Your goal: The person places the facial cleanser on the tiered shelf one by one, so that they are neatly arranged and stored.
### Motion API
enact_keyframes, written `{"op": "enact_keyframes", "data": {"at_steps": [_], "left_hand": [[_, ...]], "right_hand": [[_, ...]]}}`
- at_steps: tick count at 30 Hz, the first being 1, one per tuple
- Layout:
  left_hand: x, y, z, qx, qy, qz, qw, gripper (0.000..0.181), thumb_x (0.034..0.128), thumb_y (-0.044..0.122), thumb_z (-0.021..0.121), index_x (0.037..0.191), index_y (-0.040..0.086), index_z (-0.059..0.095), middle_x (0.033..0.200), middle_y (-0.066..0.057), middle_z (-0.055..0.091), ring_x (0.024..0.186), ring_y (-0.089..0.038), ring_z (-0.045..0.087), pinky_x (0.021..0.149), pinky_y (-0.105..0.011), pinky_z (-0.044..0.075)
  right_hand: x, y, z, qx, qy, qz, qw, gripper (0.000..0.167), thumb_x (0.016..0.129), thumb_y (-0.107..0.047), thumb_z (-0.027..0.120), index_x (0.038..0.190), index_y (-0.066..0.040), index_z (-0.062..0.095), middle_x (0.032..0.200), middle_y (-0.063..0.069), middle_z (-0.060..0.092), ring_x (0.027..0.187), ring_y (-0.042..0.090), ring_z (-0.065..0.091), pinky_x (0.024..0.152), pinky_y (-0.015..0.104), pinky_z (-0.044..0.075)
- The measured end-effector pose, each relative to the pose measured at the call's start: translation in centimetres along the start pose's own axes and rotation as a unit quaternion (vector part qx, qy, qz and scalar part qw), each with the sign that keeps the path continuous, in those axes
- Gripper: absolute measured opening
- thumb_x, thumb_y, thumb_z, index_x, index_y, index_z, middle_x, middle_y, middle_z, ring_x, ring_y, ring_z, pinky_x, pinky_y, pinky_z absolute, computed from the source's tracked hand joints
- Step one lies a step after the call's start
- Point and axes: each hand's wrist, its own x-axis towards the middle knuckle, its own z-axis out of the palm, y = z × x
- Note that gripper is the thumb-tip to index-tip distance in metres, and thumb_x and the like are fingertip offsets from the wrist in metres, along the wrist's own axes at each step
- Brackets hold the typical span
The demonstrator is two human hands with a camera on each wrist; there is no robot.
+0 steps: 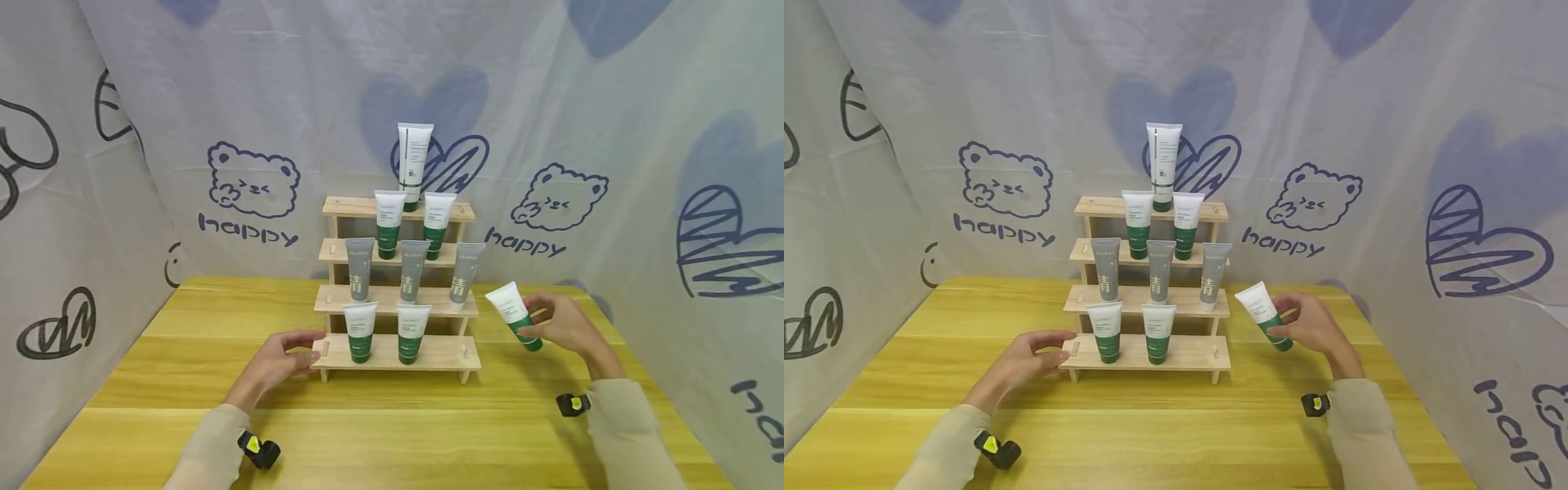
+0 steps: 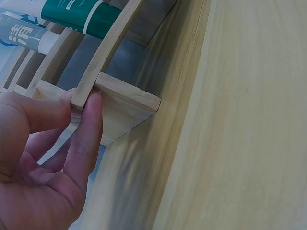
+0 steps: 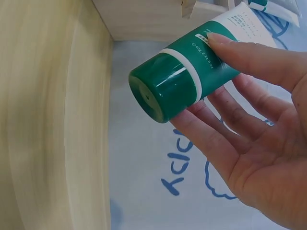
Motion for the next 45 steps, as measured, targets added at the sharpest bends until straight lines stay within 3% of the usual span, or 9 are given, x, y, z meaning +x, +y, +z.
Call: {"op": "enact_keyframes", "data": {"at_steps": [21, 31, 45], "left_hand": [[-0.1, 0.1, 0.0, 0.0, -0.001, 0.004, 1.0, 0.044, 0.0992, 0.011, 0.068, 0.142, 0.006, 0.061, 0.15, -0.023, 0.053, 0.115, -0.024, 0.067, 0.092, -0.034, 0.063], [-0.2, 0.1, -0.1, -0.005, -0.004, 0.003, 1.0, 0.045, 0.0995, 0.012, 0.068, 0.143, 0.005, 0.06, 0.15, -0.022, 0.054, 0.114, -0.022, 0.068, 0.092, -0.034, 0.063], [-0.1, 0.0, -0.1, -0.003, 0.0, -0.003, 1.0, 0.043, 0.0994, 0.012, 0.067, 0.142, 0.007, 0.061, 0.15, -0.022, 0.054, 0.114, -0.022, 0.067, 0.093, -0.034, 0.063]], "right_hand": [[-0.3, -2.1, 1.4, 0.058, 0.01, 0.019, 0.9981, 0.055, 0.082, -0.013, 0.086, 0.128, 0.004, 0.059, 0.126, 0.026, 0.066, 0.109, 0.034, 0.068, 0.09, 0.045, 0.062], [-0.3, -3.0, 2.6, 0.101, 0.013, 0.014, 0.9947, 0.059, 0.081, -0.012, 0.086, 0.131, 0.003, 0.057, 0.127, 0.025, 0.065, 0.11, 0.034, 0.068, 0.093, 0.045, 0.061], [-0.2, -4.0, 4.3, 0.124, 0.007, -0.001, 0.9923, 0.058, 0.08, -0.008, 0.087, 0.129, 0.003, 0.058, 0.126, 0.024, 0.065, 0.109, 0.034, 0.07, 0.091, 0.042, 0.062]]}}
